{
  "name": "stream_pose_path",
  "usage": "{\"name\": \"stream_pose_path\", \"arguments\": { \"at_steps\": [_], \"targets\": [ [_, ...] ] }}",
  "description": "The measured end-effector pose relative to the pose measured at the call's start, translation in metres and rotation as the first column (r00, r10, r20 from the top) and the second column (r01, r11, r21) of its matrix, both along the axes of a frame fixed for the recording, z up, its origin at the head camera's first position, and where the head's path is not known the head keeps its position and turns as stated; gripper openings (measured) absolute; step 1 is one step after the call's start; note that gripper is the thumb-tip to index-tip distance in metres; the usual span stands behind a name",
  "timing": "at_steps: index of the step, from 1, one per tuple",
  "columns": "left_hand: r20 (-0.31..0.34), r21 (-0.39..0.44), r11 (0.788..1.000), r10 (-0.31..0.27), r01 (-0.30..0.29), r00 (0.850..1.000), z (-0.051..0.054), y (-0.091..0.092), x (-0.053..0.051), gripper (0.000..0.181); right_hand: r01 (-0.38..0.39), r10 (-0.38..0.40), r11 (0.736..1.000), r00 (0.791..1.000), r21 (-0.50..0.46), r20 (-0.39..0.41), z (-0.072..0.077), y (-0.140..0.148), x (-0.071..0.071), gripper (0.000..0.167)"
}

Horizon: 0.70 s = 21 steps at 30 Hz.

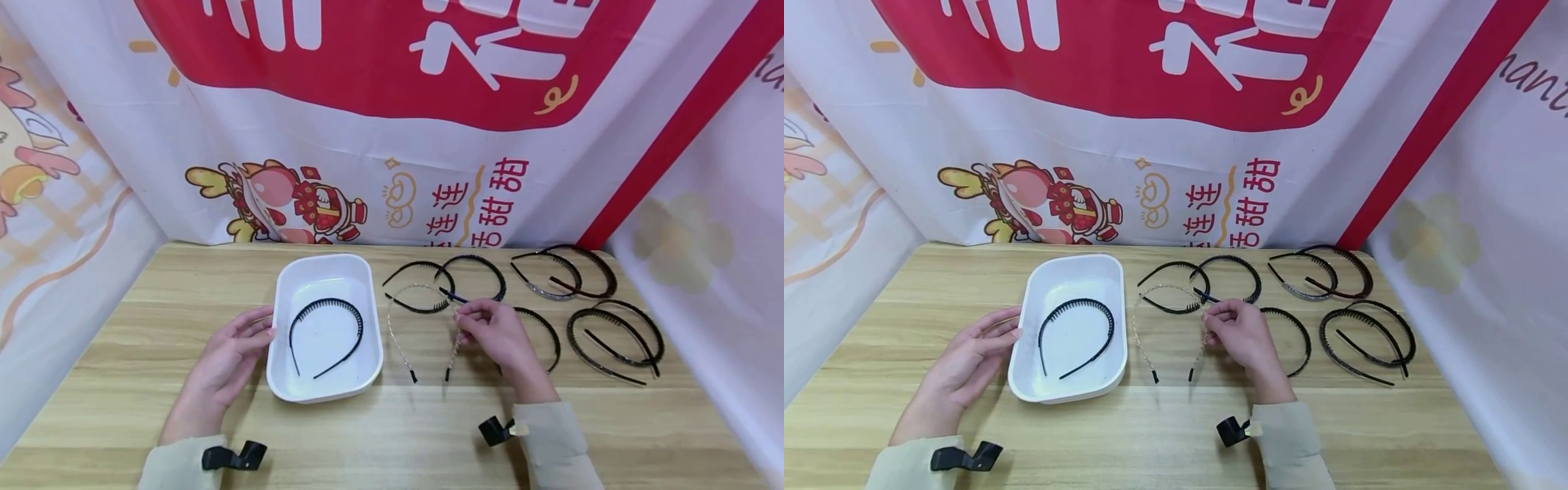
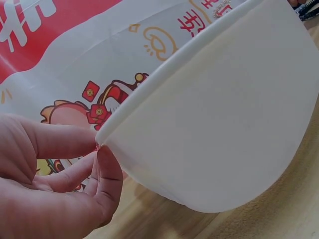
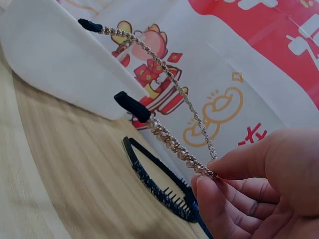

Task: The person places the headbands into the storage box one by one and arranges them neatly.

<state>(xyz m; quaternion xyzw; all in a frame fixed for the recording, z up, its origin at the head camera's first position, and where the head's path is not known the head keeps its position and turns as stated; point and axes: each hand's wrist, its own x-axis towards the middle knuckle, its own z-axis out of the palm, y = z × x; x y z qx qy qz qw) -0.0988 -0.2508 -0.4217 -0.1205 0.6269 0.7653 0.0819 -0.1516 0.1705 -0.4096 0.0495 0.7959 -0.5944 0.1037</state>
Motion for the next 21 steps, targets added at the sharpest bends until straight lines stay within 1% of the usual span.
{"name": "stream_pose_path", "arguments": {
  "at_steps": [3, 5, 9, 14, 17, 21],
  "targets": [
    [0.002, -0.004, 1.000, 0.001, -0.001, 1.000, 0.000, 0.000, 0.000, 0.053, -0.004, 0.004, 1.000, 1.000, 0.002, 0.003, 0.003, -0.004, -0.002, 0.023],
    [0.000, -0.006, 1.000, -0.002, 0.002, 1.000, -0.001, 0.000, 0.000, 0.054, -0.009, 0.009, 1.000, 1.000, 0.021, -0.009, 0.006, -0.008, -0.004, 0.022],
    [-0.010, 0.012, 1.000, 0.011, -0.011, 1.000, 0.000, 0.000, 0.000, 0.049, -0.034, 0.038, 0.996, 0.998, 0.077, -0.053, 0.014, -0.014, -0.011, 0.019],
    [-0.009, 0.061, 0.998, 0.032, -0.032, 0.999, 0.001, -0.001, 0.000, 0.043, -0.069, 0.084, 0.987, 0.992, 0.145, -0.096, 0.024, -0.026, -0.021, 0.017],
    [-0.007, 0.070, 0.997, 0.036, -0.035, 0.999, 0.002, 0.000, 0.000, 0.043, -0.080, 0.099, 0.983, 0.990, 0.168, -0.105, 0.029, -0.035, -0.026, 0.016],
    [0.000, 0.071, 0.996, 0.045, -0.045, 0.999, 0.003, 0.000, 0.000, 0.045, -0.083, 0.098, 0.984, 0.991, 0.159, -0.088, 0.034, -0.051, -0.032, 0.014]
  ]
}}
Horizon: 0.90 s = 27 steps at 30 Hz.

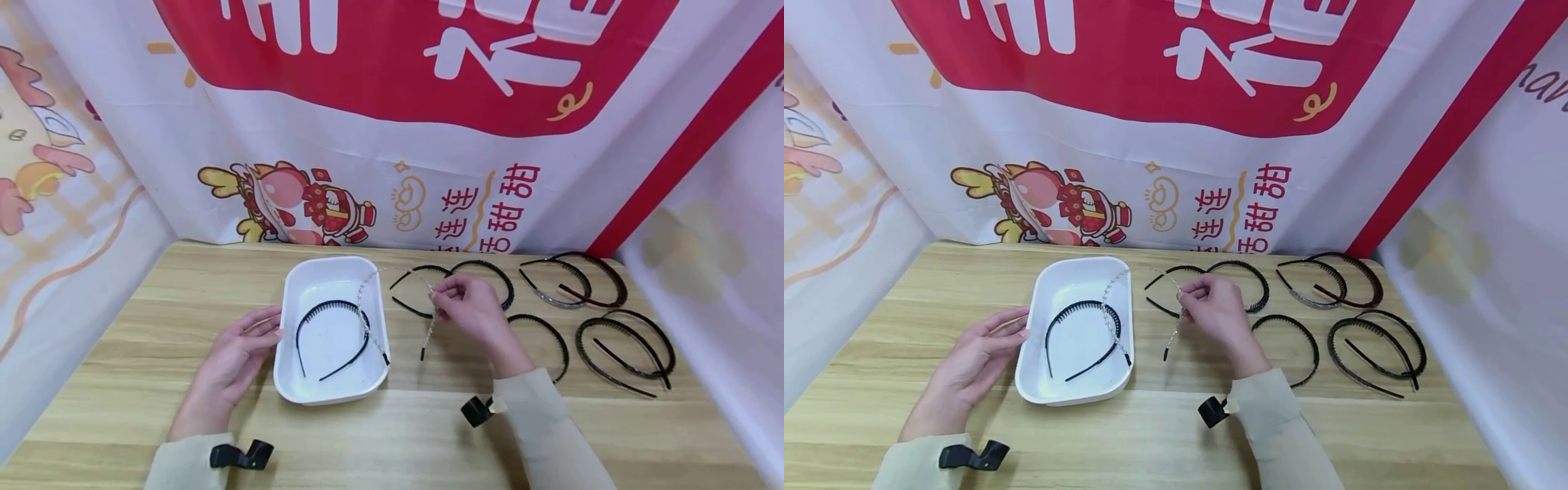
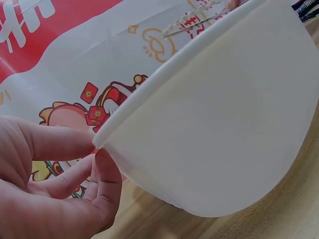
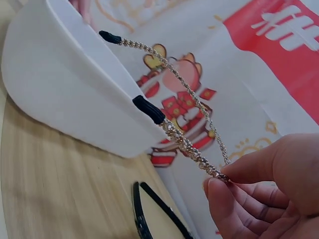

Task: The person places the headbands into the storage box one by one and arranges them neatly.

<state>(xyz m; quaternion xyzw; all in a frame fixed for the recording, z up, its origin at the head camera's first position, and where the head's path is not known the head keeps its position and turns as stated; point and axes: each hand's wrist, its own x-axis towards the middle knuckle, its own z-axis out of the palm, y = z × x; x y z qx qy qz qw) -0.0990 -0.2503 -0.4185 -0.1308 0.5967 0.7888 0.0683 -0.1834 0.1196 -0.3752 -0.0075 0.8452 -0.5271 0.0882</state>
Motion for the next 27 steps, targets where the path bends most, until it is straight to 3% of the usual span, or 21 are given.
{"name": "stream_pose_path", "arguments": {
  "at_steps": [16, 27],
  "targets": [
    [0.015, -0.053, 0.999, 0.005, -0.004, 1.000, 0.001, 0.003, -0.001, 0.060, -0.058, 0.057, 0.997, 0.998, 0.056, 0.005, 0.008, -0.071, -0.008, 0.006],
    [0.018, -0.062, 0.998, 0.011, -0.010, 1.000, 0.001, 0.003, 0.000, 0.058, -0.094, 0.098, 0.979, 0.995, 0.183, -0.014, 0.008, -0.099, -0.007, 0.003]
  ]
}}
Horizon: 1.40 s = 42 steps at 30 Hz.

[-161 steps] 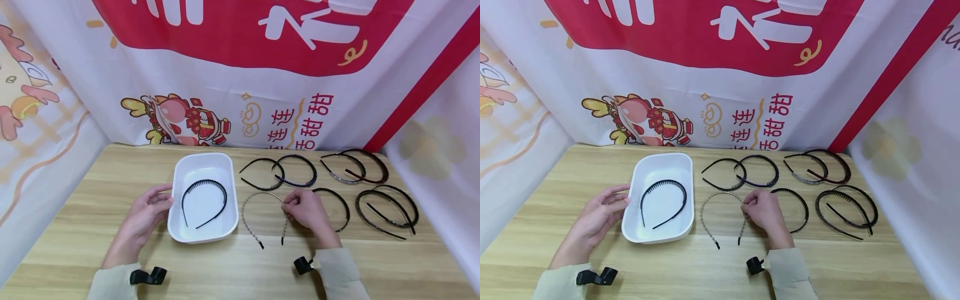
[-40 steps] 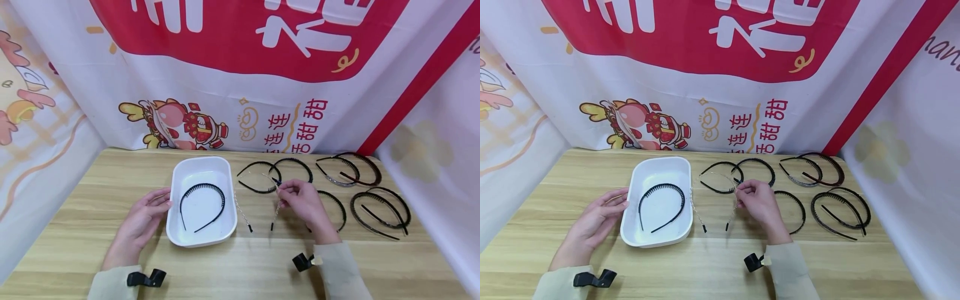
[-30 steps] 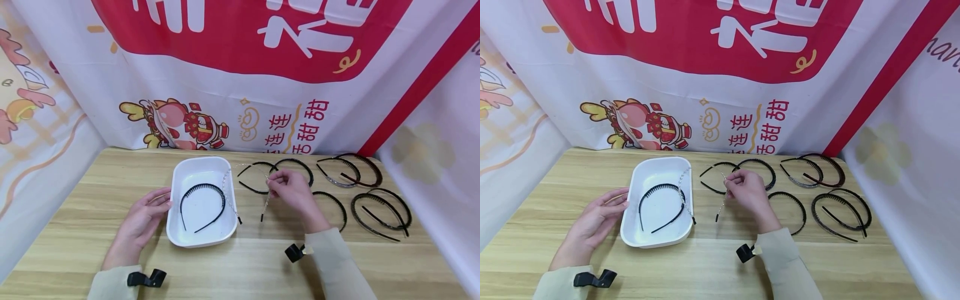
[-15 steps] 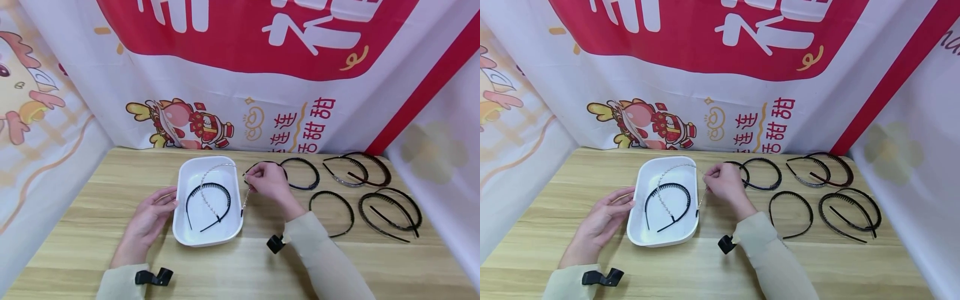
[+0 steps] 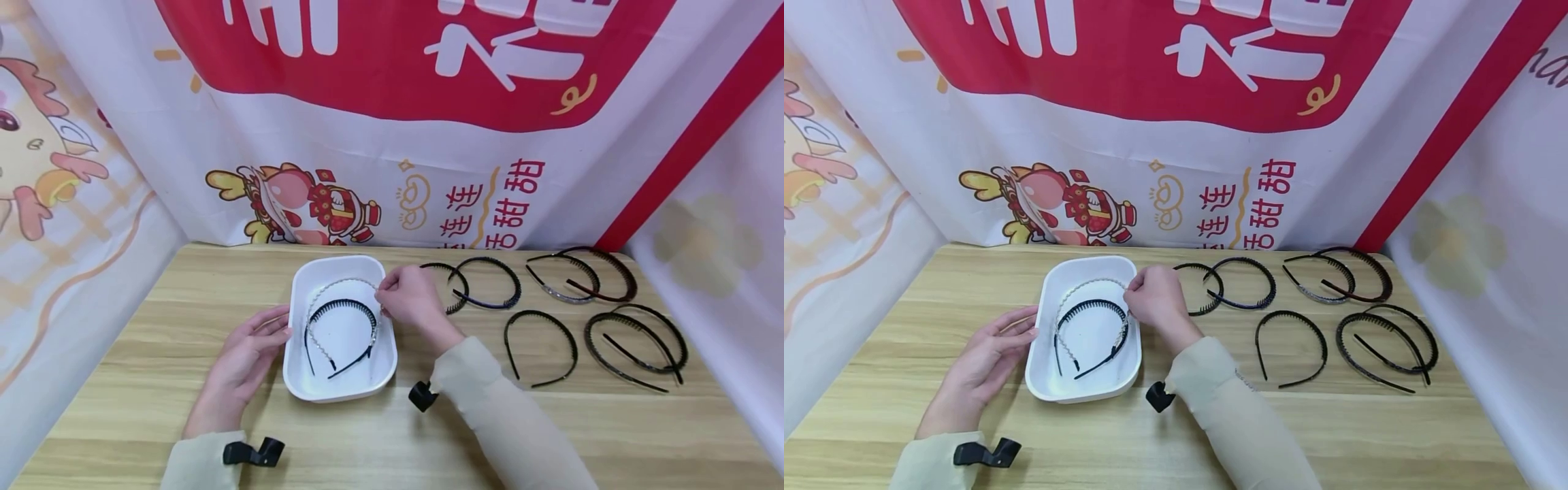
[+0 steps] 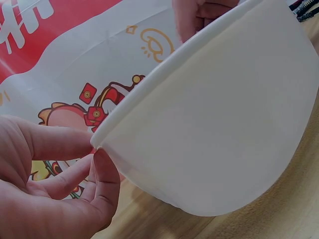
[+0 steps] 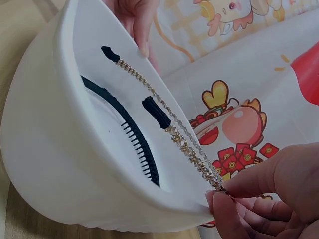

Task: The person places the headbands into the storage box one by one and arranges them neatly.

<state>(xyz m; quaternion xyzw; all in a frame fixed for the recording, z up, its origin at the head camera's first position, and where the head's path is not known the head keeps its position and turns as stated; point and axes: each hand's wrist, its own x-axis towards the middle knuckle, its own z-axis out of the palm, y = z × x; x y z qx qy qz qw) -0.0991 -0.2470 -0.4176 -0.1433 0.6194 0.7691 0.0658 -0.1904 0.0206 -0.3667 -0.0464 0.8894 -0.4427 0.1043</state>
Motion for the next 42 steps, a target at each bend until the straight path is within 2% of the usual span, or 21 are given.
{"name": "stream_pose_path", "arguments": {
  "at_steps": [4, 10, 15, 23, 30, 39, 42],
  "targets": [
    [0.007, -0.005, 1.000, 0.003, -0.003, 1.000, -0.001, 0.000, 0.001, 0.059, -0.012, 0.016, 0.995, 0.999, 0.100, -0.037, 0.000, -0.009, 0.000, 0.002],
    [0.013, 0.000, 1.000, 0.004, -0.004, 1.000, -0.004, -0.001, 0.002, 0.058, 0.000, 0.023, 0.961, 0.996, 0.275, -0.082, -0.002, -0.018, 0.002, 0.007],
    [0.007, -0.004, 1.000, 0.005, -0.005, 1.000, -0.004, -0.001, 0.002, 0.057, -0.011, 0.050, 0.945, 0.993, 0.327, -0.111, -0.005, -0.023, 0.004, 0.012],
    [0.006, -0.011, 1.000, 0.004, -0.004, 1.000, -0.003, 0.001, 0.002, 0.061, -0.033, 0.098, 0.911, 0.986, 0.411, -0.137, -0.007, -0.028, 0.003, 0.012],
    [-0.001, -0.010, 1.000, 0.008, -0.008, 1.000, -0.002, 0.001, 0.001, 0.061, -0.066, 0.191, 0.845, 0.964, 0.530, -0.185, -0.012, -0.032, 0.003, 0.020],
    [0.007, -0.024, 1.000, -0.002, 0.002, 1.000, 0.000, 0.000, 0.001, 0.064, -0.048, 0.265, 0.746, 0.937, 0.665, -0.229, -0.016, -0.041, 0.002, 0.020],
    [0.011, -0.027, 1.000, 0.000, 0.000, 1.000, 0.000, 0.001, 0.001, 0.064, -0.048, 0.282, 0.722, 0.931, 0.690, -0.231, -0.017, -0.043, 0.002, 0.022]
  ]
}}
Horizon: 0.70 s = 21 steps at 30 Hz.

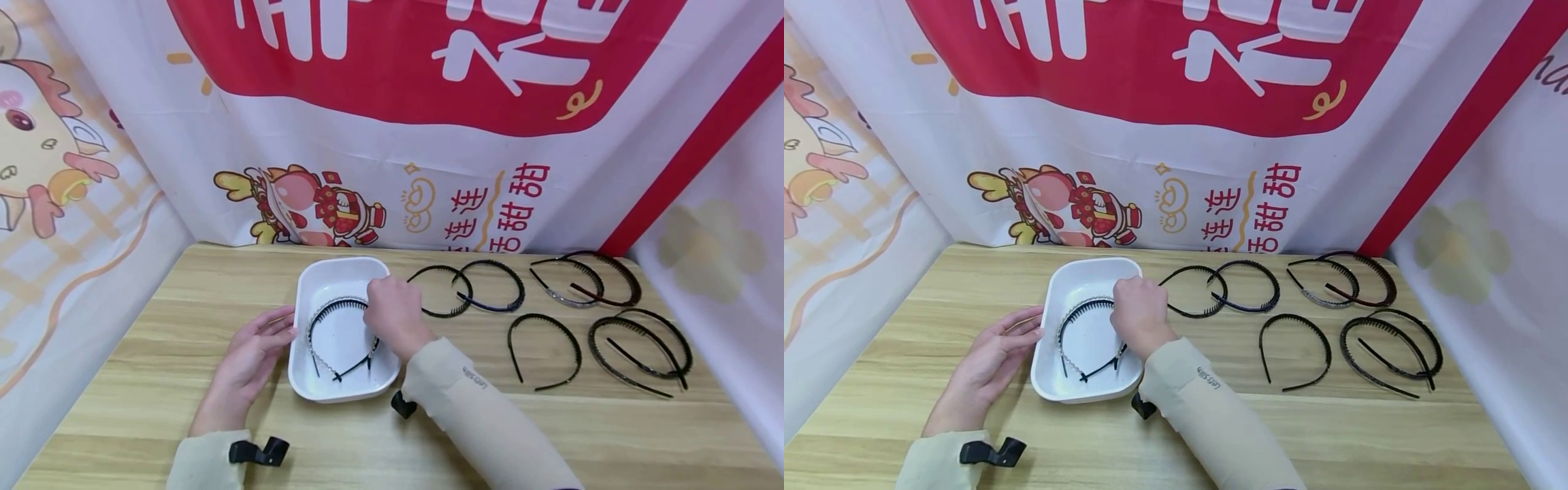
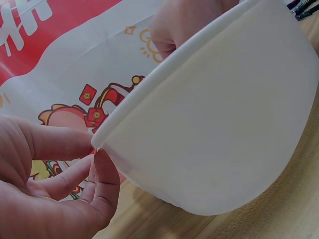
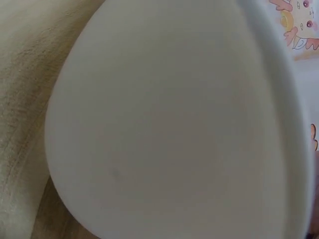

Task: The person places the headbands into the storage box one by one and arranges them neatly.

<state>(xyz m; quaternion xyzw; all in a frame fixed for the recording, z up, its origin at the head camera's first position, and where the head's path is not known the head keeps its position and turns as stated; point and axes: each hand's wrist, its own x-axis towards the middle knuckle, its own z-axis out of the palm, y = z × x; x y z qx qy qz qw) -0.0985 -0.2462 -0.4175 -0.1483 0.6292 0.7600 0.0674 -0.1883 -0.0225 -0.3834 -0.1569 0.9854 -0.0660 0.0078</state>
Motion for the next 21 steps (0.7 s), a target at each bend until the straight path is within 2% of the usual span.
{"name": "stream_pose_path", "arguments": {
  "at_steps": [7, 21],
  "targets": [
    [0.008, 0.009, 1.000, 0.002, -0.003, 1.000, 0.0010, 0.0004, -0.0002, 0.062, 0.000, 0.000, 0.998, 1.000, 0.056, -0.002, -0.0040, -0.0015, -0.0002, 0.023],
    [0.005, 0.005, 1.000, 0.006, -0.006, 1.000, 0.0012, 0.0011, 0.0004, 0.062, -0.006, 0.008, 0.997, 1.000, 0.077, -0.029, -0.0089, -0.0017, -0.0001, 0.019]
  ]
}}
